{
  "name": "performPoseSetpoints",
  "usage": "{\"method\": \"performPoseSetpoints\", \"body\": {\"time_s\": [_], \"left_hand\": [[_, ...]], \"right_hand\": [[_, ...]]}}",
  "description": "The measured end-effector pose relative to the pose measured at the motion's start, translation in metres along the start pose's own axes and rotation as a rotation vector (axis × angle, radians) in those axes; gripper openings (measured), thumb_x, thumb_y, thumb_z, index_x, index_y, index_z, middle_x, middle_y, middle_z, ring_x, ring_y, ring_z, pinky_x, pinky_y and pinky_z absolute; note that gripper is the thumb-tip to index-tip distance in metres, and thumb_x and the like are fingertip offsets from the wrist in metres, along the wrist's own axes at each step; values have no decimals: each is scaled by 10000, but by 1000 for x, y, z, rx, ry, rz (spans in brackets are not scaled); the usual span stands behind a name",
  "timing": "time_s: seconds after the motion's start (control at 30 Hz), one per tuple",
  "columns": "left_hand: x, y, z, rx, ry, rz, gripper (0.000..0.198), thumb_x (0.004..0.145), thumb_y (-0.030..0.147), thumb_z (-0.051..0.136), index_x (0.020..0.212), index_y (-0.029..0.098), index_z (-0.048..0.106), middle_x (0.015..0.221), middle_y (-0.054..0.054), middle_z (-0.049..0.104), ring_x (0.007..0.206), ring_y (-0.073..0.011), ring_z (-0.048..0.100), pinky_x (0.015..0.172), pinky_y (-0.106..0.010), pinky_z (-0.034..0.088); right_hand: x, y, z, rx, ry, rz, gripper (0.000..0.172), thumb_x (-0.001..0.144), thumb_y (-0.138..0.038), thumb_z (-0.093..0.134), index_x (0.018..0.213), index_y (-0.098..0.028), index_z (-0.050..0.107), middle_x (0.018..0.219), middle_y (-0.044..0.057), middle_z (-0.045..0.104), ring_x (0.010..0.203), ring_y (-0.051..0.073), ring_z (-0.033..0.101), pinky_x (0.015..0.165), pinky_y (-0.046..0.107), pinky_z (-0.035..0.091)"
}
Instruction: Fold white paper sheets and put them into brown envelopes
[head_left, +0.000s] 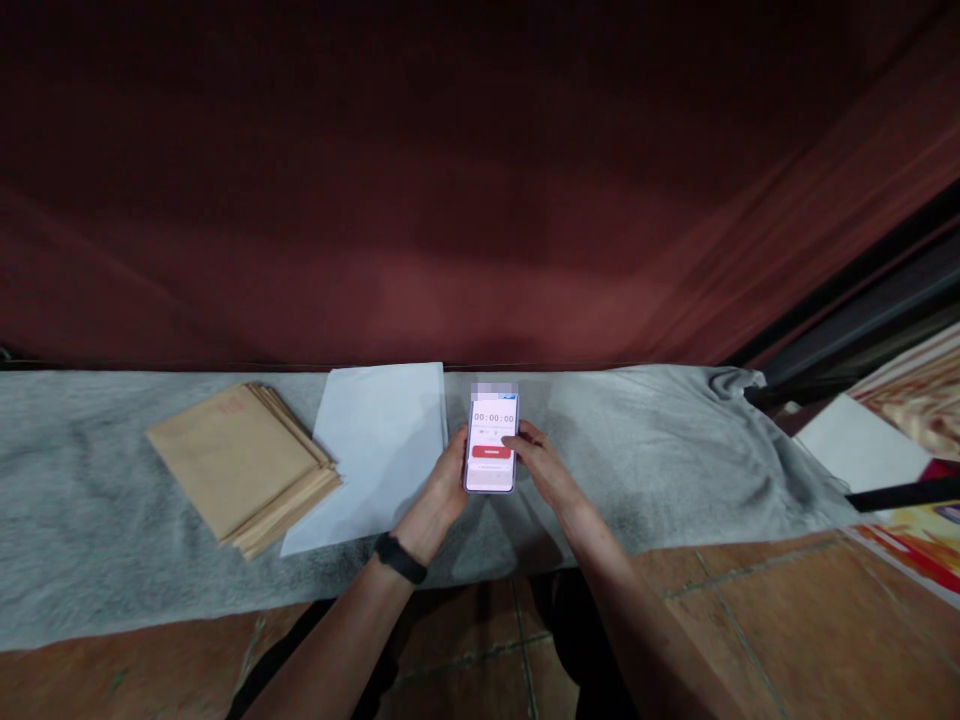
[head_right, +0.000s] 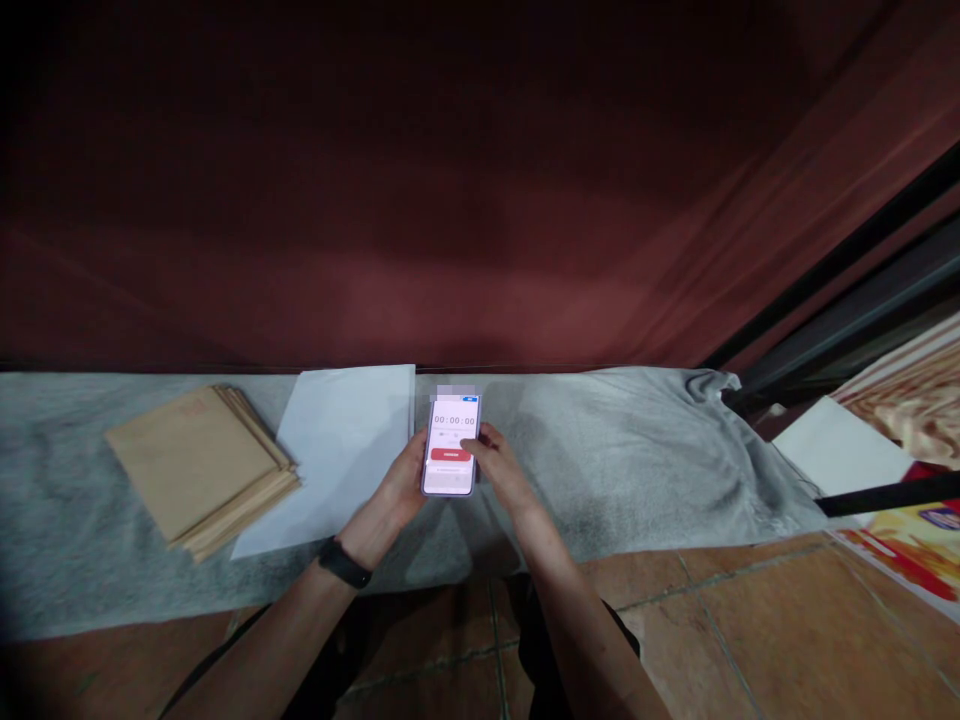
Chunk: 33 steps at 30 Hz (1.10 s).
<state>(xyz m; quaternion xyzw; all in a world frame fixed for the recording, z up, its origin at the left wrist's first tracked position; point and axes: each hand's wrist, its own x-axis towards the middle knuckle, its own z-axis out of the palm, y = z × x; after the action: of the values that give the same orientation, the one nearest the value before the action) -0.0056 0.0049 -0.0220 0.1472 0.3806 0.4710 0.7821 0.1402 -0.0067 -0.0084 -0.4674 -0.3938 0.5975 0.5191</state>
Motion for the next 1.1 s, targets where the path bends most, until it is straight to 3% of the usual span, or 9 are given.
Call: {"method": "performPoseSetpoints", "body": {"time_s": [0.23, 0.77, 1.1], "left_hand": [[-1, 0, 0, -36, -23, 15, 239, 921, 275, 582, 1054, 125, 713, 915, -90, 785, 753, -222, 733, 714, -317, 574], [-6, 4, 7, -6, 16, 34, 238, 925, 289, 569, 1013, 117, 708, 898, -96, 782, 704, -208, 727, 679, -304, 575], [-6, 3, 5, -58, -38, 22, 224, 901, 242, 584, 1033, 121, 719, 884, -95, 780, 709, -223, 721, 702, -328, 574]], "right_hand": [[2, 3, -1, -15, 12, -9, 212, 683, -308, 719, 878, -227, 710, 891, 8, 772, 796, 200, 676, 768, 318, 486], [3, -2, 2, 18, 57, 4, 202, 656, -334, 702, 824, -223, 713, 850, 6, 772, 815, 212, 683, 801, 328, 484], [-1, -2, 0, -33, -19, -1, 262, 685, -320, 708, 935, -241, 713, 945, 13, 770, 880, 225, 680, 832, 344, 491]]}}
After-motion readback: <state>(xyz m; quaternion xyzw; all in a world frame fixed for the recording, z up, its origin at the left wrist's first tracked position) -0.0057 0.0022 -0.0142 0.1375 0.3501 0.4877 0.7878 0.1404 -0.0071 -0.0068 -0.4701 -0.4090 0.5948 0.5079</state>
